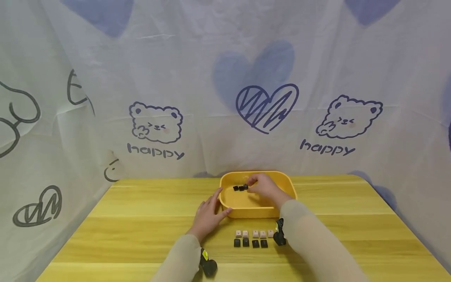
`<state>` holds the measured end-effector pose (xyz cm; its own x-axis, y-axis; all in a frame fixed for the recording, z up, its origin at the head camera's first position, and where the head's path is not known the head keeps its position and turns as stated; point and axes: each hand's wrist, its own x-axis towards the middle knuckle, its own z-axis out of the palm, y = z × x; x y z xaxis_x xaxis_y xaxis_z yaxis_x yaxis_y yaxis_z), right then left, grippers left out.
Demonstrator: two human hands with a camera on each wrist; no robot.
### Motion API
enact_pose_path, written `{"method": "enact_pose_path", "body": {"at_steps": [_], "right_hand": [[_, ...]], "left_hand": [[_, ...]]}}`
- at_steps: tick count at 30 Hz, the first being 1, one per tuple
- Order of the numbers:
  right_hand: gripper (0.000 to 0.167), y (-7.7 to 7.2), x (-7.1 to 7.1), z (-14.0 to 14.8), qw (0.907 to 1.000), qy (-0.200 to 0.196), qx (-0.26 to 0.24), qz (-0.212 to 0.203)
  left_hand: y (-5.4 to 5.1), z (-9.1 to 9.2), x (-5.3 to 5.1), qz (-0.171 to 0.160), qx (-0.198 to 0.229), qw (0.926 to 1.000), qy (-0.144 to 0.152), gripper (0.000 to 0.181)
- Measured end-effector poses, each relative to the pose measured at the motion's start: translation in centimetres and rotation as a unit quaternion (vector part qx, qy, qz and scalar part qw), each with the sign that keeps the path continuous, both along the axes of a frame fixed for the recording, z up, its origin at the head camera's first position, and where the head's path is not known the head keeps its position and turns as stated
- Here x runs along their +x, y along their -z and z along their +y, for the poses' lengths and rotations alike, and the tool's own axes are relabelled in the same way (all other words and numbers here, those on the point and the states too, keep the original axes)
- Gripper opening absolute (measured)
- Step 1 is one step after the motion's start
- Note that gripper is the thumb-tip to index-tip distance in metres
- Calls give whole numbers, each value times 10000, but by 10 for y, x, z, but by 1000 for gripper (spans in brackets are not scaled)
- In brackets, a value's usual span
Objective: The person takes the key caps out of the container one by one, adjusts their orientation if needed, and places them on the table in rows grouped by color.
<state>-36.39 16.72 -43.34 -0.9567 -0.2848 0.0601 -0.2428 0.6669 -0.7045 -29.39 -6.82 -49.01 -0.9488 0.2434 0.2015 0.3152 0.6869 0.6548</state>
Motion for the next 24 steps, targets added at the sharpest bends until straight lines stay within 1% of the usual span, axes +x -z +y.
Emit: {"method": "enact_pose_path", "body": {"at_steps": [2,7,11,15,19,24], "right_hand": [[26,3,-4,0,9999,2,12,-128],[36,10,-13,-2,9995,-147,73,-257],[41,12,-13,-3,9986,-248,-13,-468],[44,14,-12,-5,9977,-387,25,-563],[43,18,-14,-7,9979,-489,319,-291],[28,21,-17,-5,9973,-572,453,-43]], "left_hand": [[0,0,-1,-9,-21,10000,-7,85],[1,0,-1,-16,-22,10000,-19,84],[2,1,-2,-22,-50,10000,-24,84],[2,2,-2,11,-57,10000,-46,84],[0,1,-2,16,-37,10000,-47,84],[0,1,-1,-19,-22,10000,-49,85]]}}
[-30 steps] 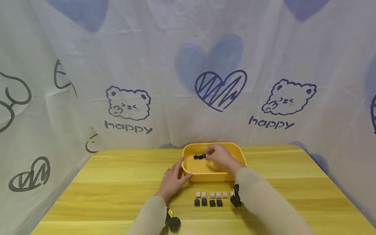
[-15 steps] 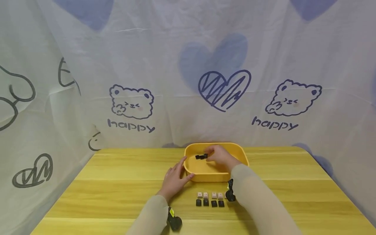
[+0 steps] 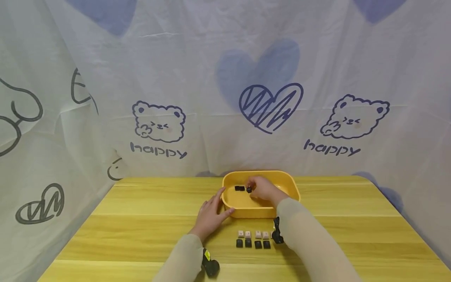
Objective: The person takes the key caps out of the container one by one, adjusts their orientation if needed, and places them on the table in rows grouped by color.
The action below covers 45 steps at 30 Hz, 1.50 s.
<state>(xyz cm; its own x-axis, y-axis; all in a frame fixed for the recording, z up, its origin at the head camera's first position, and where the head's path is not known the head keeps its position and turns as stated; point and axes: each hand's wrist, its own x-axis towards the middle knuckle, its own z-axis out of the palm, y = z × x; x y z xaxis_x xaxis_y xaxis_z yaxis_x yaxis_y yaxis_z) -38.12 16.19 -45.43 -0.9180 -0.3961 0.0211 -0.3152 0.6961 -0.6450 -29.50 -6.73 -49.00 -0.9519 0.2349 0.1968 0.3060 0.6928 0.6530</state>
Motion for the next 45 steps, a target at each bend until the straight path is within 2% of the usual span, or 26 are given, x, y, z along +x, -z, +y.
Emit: {"method": "enact_pose_path", "body": {"at_steps": [3,8,14,18,23,31,40,45], "right_hand": [[20,0,0,2,10000,-77,-53,17],[17,-3,3,2,9999,-111,51,21],[16,-10,10,3,9995,-134,119,-272],[16,-17,16,7,9986,-359,69,-373],[14,-26,25,13,9967,-767,202,-177],[14,-38,46,24,9958,-872,54,292],[17,-49,76,34,9962,-650,-283,513],[17,-55,97,36,9925,-950,-147,761]], "left_hand": [[0,1,0,6,-8,10000,-14,85],[1,3,1,44,-23,10000,-7,85],[4,3,1,44,37,10000,-16,84],[6,1,1,38,77,10000,-34,84],[4,0,3,17,81,10000,-35,84],[5,2,4,-4,41,10000,-17,84],[8,3,0,-37,39,10000,-18,84],[7,2,-1,19,32,10000,-37,85]]}}
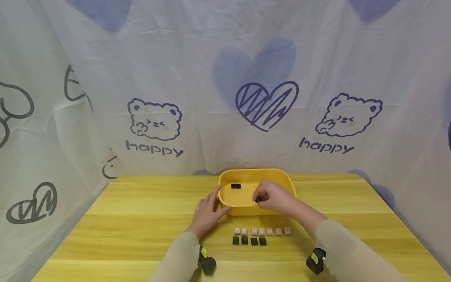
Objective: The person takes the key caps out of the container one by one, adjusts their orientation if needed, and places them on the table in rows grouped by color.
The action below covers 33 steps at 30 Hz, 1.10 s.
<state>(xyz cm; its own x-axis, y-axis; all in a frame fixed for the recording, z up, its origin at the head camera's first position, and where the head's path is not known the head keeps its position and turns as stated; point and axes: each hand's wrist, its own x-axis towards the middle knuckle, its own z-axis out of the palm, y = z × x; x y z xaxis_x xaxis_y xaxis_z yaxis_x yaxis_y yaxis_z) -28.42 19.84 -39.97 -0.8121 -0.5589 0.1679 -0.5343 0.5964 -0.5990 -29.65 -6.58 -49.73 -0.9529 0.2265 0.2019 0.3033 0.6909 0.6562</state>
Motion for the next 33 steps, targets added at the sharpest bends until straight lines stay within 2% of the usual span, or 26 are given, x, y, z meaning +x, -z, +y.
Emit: {"method": "enact_pose_path", "body": {"at_steps": [7,11,15,21,25,33], "right_hand": [[25,-6,27,4,9989,-331,240,227],[28,-5,40,8,9983,-464,345,27],[24,1,50,11,9979,-529,352,-92],[22,12,61,13,9985,-465,275,74],[25,21,68,17,9982,-426,418,76],[30,35,72,20,9971,-466,514,306]], "left_hand": [[-2,-2,0,26,-69,10000,16,85],[-4,-2,1,7,-62,10000,7,84],[-3,-2,0,5,-96,10000,16,84],[-4,-2,1,-19,-97,9999,-17,84],[-3,-1,1,-52,-115,9999,-9,84],[-3,0,1,-66,-65,10000,5,82]]}}
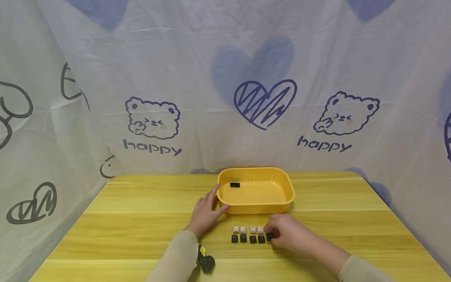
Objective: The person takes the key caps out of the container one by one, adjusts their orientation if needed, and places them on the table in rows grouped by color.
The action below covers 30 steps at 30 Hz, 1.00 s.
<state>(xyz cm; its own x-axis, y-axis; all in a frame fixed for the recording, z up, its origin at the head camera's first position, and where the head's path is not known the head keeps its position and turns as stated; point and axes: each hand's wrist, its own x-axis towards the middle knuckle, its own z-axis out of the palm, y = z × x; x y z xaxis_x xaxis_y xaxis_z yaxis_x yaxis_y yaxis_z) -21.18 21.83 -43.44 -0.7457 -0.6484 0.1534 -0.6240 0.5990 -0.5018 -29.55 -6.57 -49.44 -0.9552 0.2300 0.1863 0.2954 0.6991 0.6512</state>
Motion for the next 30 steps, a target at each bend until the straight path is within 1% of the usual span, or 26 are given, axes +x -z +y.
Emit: {"method": "enact_pose_path", "body": {"at_steps": [9,15,19,24,30], "right_hand": [[27,10,-1,0,9998,63,47,-175],[25,11,-2,1,9992,202,91,-321],[24,10,-1,0,9992,243,94,-297],[28,10,0,1,9991,275,78,-325],[29,12,1,2,9994,299,168,-108]], "left_hand": [[-2,0,2,15,-45,10000,18,84],[-2,0,2,-24,-46,10000,19,84],[-1,0,1,-23,-39,10000,-4,84],[0,0,0,-17,-44,10000,-3,84],[-1,0,0,-24,-59,10000,-2,84]]}}
